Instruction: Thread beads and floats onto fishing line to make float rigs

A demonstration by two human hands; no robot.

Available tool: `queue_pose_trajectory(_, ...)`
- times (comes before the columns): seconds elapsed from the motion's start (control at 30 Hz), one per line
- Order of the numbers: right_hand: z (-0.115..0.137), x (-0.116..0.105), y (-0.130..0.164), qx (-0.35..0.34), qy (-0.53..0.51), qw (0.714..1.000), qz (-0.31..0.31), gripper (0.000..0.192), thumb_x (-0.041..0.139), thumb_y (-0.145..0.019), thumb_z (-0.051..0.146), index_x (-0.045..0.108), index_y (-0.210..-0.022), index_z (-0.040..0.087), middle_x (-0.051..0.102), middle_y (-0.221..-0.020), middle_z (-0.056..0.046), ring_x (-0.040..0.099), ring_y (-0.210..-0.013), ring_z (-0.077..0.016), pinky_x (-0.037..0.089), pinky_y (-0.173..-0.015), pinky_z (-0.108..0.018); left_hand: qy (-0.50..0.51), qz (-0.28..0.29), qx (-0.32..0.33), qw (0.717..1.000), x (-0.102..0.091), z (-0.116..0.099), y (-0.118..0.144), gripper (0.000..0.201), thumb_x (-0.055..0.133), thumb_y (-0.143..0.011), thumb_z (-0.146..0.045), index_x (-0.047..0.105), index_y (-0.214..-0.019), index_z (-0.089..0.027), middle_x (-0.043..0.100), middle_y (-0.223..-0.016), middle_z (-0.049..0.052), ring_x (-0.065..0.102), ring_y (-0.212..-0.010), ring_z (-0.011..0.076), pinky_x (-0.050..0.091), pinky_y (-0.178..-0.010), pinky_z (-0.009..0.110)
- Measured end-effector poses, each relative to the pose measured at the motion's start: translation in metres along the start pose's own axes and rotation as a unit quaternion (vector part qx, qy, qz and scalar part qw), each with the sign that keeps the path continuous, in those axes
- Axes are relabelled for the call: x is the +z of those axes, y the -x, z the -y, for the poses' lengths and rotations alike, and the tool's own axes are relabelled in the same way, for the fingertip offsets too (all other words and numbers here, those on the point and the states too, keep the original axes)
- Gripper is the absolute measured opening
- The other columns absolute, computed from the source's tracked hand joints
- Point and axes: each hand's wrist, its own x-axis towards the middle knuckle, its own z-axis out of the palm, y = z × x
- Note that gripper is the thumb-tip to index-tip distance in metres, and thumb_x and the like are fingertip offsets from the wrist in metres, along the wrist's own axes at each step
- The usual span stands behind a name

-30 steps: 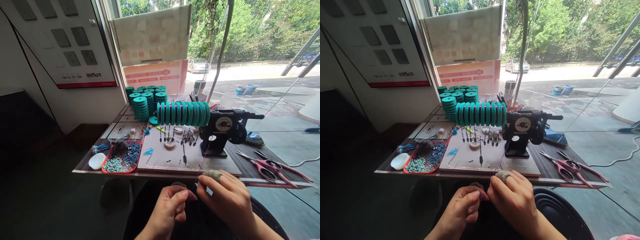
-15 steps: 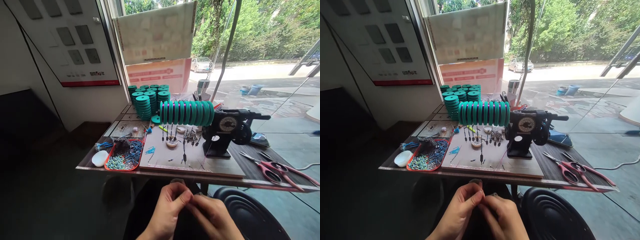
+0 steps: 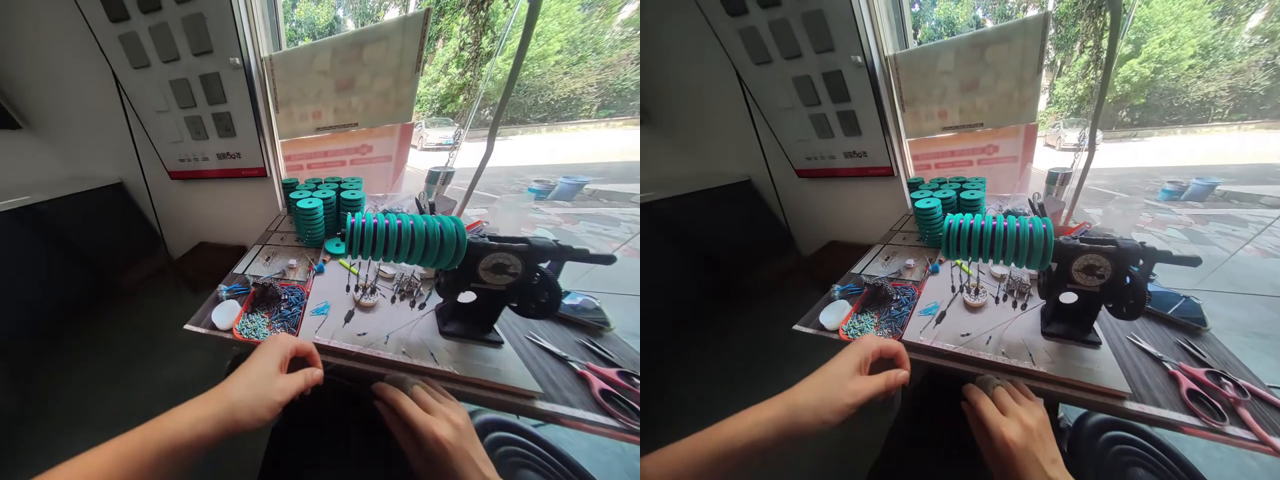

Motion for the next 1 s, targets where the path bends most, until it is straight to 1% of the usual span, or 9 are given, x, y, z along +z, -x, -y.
queue_pose_trajectory(0.13,0.009,0.030,-0.030,-0.031,0.001,0.999,0.018,0.026,0.043,-0.087,0.008,0.067,-0.090,0.020,0.067,-0.072,-0.004,0.062,-0.067,-0.0183,0.046,-0.065,-0.029,-0.103,-0.015,0.036,0.994,-0.023,-0.028,0.007,0.015,0.058,-0.072,-0.022,0.064,-0.061,-0.016,0.053,-0.056,-0.002,0.047,-0.058,0.0137,0.032,-0.053,0.021)
queue_pose_trajectory(0.3,0.008,0.070,-0.057,-0.058,0.028,0.998,0.024,0.027,0.061,-0.079,0.012,0.064,-0.105,0.012,0.069,-0.098,-0.013,0.058,-0.098,-0.0288,0.043,-0.080,-0.040,0.036,-0.001,0.028,0.999,-0.028,-0.033,-0.005,0.017,0.062,-0.071,-0.029,0.060,-0.061,-0.015,0.052,-0.055,-0.003,0.046,-0.055,0.0123,0.035,-0.054,0.022)
queue_pose_trajectory(0.4,0.006,0.081,-0.053,-0.074,0.022,0.997,0.002,0.023,0.056,-0.079,0.004,0.067,-0.096,0.013,0.071,-0.084,-0.010,0.060,-0.093,-0.0266,0.042,-0.080,-0.038,0.093,0.003,0.025,0.995,-0.030,-0.023,-0.010,0.019,0.064,-0.070,-0.031,0.060,-0.062,-0.015,0.054,-0.058,-0.003,0.047,-0.057,0.0116,0.037,-0.057,0.022)
queue_pose_trajectory(0.53,0.006,0.068,-0.044,-0.090,-0.016,0.995,-0.041,0.025,0.047,-0.083,0.003,0.067,-0.090,0.016,0.069,-0.069,-0.006,0.063,-0.080,-0.0242,0.044,-0.076,-0.037,0.199,0.008,0.021,0.980,-0.028,-0.004,-0.015,0.016,0.069,-0.071,-0.027,0.063,-0.062,-0.014,0.057,-0.059,-0.002,0.047,-0.057,0.0101,0.036,-0.058,0.021)
queue_pose_trajectory(0.7,0.014,0.014,-0.030,0.011,-0.196,0.976,-0.091,0.015,0.050,-0.085,0.010,0.058,-0.092,0.022,0.071,-0.082,-0.004,0.066,-0.080,-0.0198,0.051,-0.071,-0.032,0.497,0.017,-0.015,0.867,0.014,0.028,-0.015,0.015,0.078,-0.064,-0.022,0.068,-0.065,-0.011,0.060,-0.071,0.001,0.046,-0.059,0.0064,0.037,-0.059,0.018)
queue_pose_trajectory(0.8,0.019,-0.010,-0.018,0.251,-0.451,0.852,-0.086,0.007,0.051,-0.089,0.022,0.056,-0.089,0.026,0.071,-0.082,-0.002,0.068,-0.070,-0.0158,0.055,-0.062,-0.023,0.586,0.011,-0.037,0.809,0.058,0.045,-0.012,0.022,0.079,-0.062,-0.034,0.068,-0.069,-0.017,0.060,-0.081,0.000,0.050,-0.064,0.0067,0.043,-0.066,0.021)
queue_pose_trajectory(0.83,0.021,-0.012,-0.015,0.304,-0.517,0.796,-0.080,0.006,0.051,-0.089,0.026,0.057,-0.088,0.027,0.071,-0.080,-0.001,0.068,-0.067,-0.0151,0.056,-0.061,-0.022,0.666,0.015,-0.044,0.744,0.071,0.049,-0.011,0.020,0.081,-0.061,-0.030,0.069,-0.070,-0.016,0.062,-0.083,0.000,0.052,-0.066,0.0073,0.043,-0.067,0.021)
queue_pose_trajectory(0.93,0.025,-0.009,-0.011,0.368,-0.650,0.661,-0.072,0.006,0.056,-0.086,0.031,0.059,-0.084,0.026,0.071,-0.077,-0.002,0.068,-0.065,-0.0157,0.056,-0.062,-0.025,0.774,0.055,-0.038,0.630,0.100,0.050,-0.010,0.016,0.079,-0.065,-0.023,0.070,-0.072,-0.012,0.065,-0.084,0.004,0.056,-0.071,0.0090,0.044,-0.071,0.020)
queue_pose_trajectory(1.0,0.027,-0.002,-0.010,0.383,-0.680,0.620,-0.078,0.006,0.059,-0.084,0.031,0.060,-0.085,0.026,0.072,-0.079,-0.003,0.069,-0.069,-0.0174,0.057,-0.065,-0.028,0.798,0.076,-0.029,0.597,0.107,0.046,-0.010,0.013,0.078,-0.067,-0.021,0.071,-0.072,-0.010,0.067,-0.083,0.005,0.058,-0.072,0.0094,0.044,-0.076,0.020)
